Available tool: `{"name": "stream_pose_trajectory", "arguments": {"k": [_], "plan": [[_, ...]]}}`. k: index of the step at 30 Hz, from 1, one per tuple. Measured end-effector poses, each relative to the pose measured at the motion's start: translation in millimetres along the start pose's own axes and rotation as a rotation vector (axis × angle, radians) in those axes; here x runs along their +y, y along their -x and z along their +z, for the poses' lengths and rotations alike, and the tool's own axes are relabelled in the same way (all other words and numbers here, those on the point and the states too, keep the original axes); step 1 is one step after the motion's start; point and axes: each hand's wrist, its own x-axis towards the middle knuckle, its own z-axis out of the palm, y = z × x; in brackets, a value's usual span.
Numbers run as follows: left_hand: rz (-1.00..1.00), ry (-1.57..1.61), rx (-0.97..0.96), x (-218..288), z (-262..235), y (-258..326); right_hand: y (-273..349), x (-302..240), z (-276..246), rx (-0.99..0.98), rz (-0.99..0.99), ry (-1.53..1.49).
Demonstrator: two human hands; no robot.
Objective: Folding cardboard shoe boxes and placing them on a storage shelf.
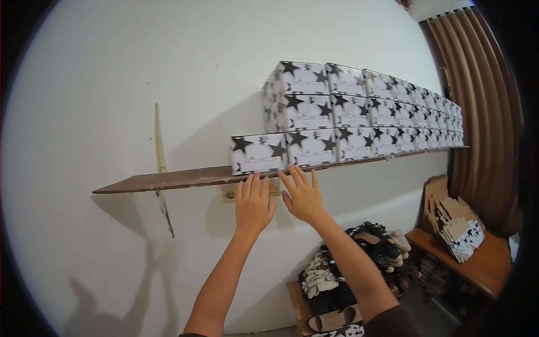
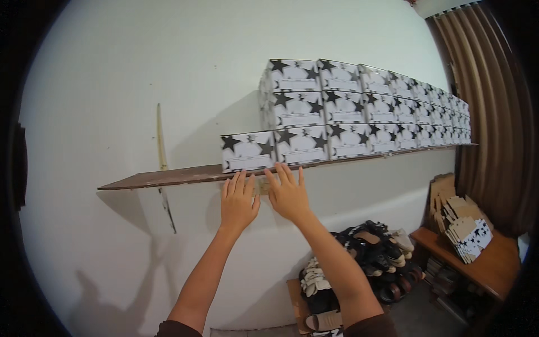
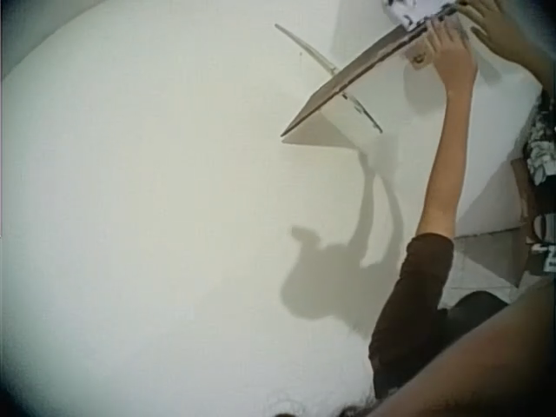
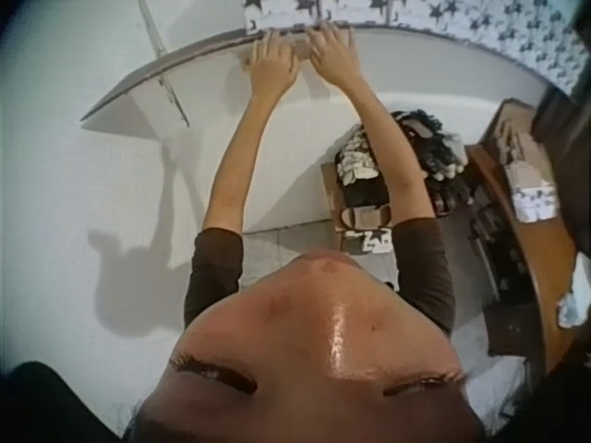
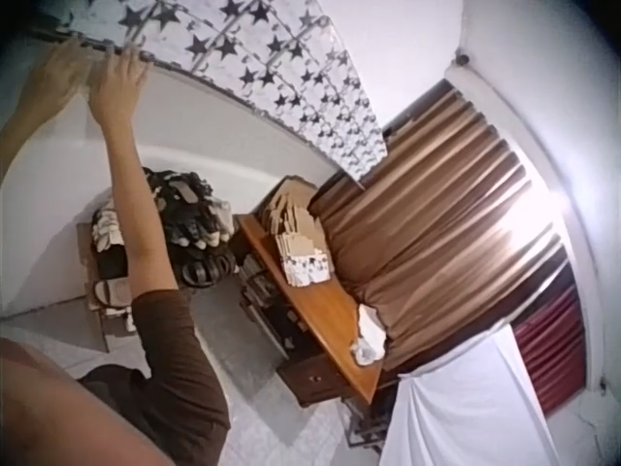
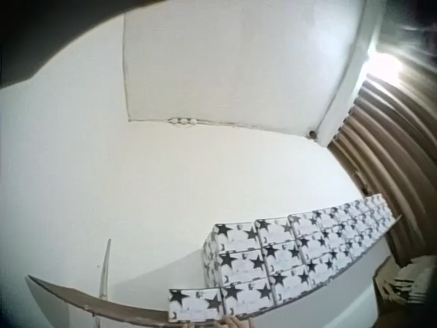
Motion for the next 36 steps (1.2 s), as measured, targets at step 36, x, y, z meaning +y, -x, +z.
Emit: {"name": "stream_pose_trajectory", "arguments": {"k": [36], "plan": [[0.653,1.336,-0.519,800.3,109.0,224.2,628.8,273.1,-386.9,-0.838,1.124,0.992]]}}
